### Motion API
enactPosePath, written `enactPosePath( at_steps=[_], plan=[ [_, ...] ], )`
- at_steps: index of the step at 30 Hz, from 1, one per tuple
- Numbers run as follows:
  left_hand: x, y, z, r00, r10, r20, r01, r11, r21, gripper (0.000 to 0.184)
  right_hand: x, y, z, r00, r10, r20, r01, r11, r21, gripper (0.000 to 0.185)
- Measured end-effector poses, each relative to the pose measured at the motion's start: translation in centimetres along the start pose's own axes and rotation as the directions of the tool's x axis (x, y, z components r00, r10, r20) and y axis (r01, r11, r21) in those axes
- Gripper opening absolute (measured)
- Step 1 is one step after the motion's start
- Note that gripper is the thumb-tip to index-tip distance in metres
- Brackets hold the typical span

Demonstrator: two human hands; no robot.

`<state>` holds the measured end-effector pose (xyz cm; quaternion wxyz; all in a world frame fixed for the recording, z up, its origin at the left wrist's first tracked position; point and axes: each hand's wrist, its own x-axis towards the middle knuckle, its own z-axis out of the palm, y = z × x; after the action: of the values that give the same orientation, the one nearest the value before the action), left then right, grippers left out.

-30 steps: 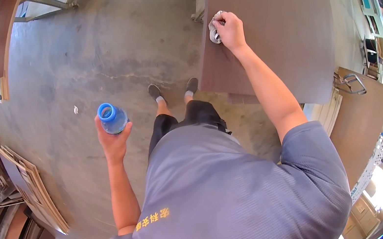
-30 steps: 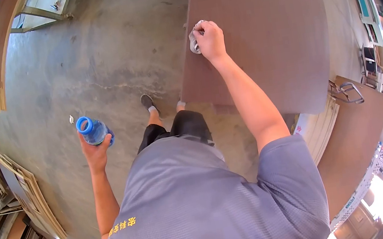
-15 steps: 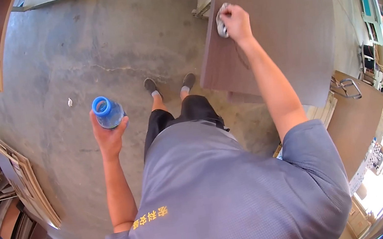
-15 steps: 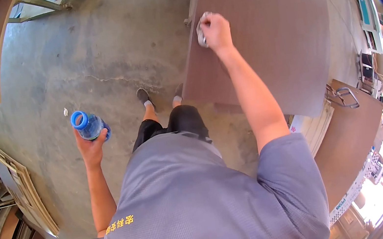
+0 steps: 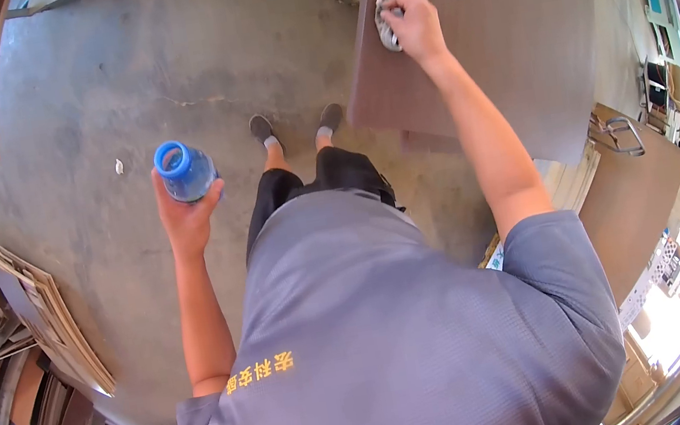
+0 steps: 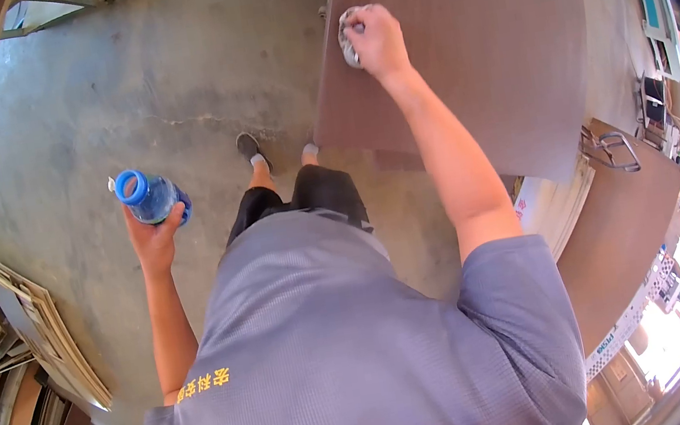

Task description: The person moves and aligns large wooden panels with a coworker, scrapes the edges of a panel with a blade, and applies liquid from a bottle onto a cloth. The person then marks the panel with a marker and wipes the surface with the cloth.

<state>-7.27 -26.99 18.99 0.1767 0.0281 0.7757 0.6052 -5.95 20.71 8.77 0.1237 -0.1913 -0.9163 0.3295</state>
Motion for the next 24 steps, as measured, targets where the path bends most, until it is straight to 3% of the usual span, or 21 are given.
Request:
enactPosePath(
  at_steps=[5,11,15,17,19,21,23,24],
  plan=[
    [0.4,0.0,0.1,0.999,0.011,0.038,-0.01,1.0,-0.021,0.066,-9.9,-4.5,0.0,0.987,0.12,0.111,-0.129,0.988,0.08,0.014],
    [0.6,0.0,0.1,0.997,0.038,0.063,-0.038,0.999,-0.01,0.067,-16.3,-7.1,0.4,0.971,0.15,0.185,-0.175,0.977,0.125,0.012],
    [0.5,-0.2,0.1,0.997,0.047,0.056,-0.047,0.999,-0.008,0.067,-16.8,-7.0,-0.3,0.963,0.099,0.252,-0.129,0.986,0.105,0.011],
    [0.6,-0.4,0.0,0.997,0.046,0.063,-0.045,0.999,-0.028,0.067,-15.5,-6.6,0.0,0.967,0.119,0.225,-0.144,0.985,0.096,0.011],
    [0.4,-0.4,-0.1,0.997,0.038,0.072,-0.034,0.998,-0.05,0.067,-14.7,-6.9,0.3,0.983,0.159,0.092,-0.167,0.982,0.087,0.01],
    [0.6,-0.1,-0.1,0.995,0.065,0.075,-0.065,0.998,-0.006,0.067,-16.4,-7.5,0.3,0.982,0.147,0.122,-0.158,0.983,0.09,0.009],
    [0.7,0.1,0.2,0.995,0.076,0.069,-0.074,0.997,-0.019,0.067,-17.5,-7.6,-0.1,0.959,0.12,0.257,-0.146,0.986,0.085,0.008],
    [0.6,0.2,0.2,0.995,0.078,0.068,-0.076,0.997,-0.032,0.068,-16.5,-6.5,-0.2,0.967,0.054,0.249,-0.08,0.992,0.096,0.009]
  ],
)
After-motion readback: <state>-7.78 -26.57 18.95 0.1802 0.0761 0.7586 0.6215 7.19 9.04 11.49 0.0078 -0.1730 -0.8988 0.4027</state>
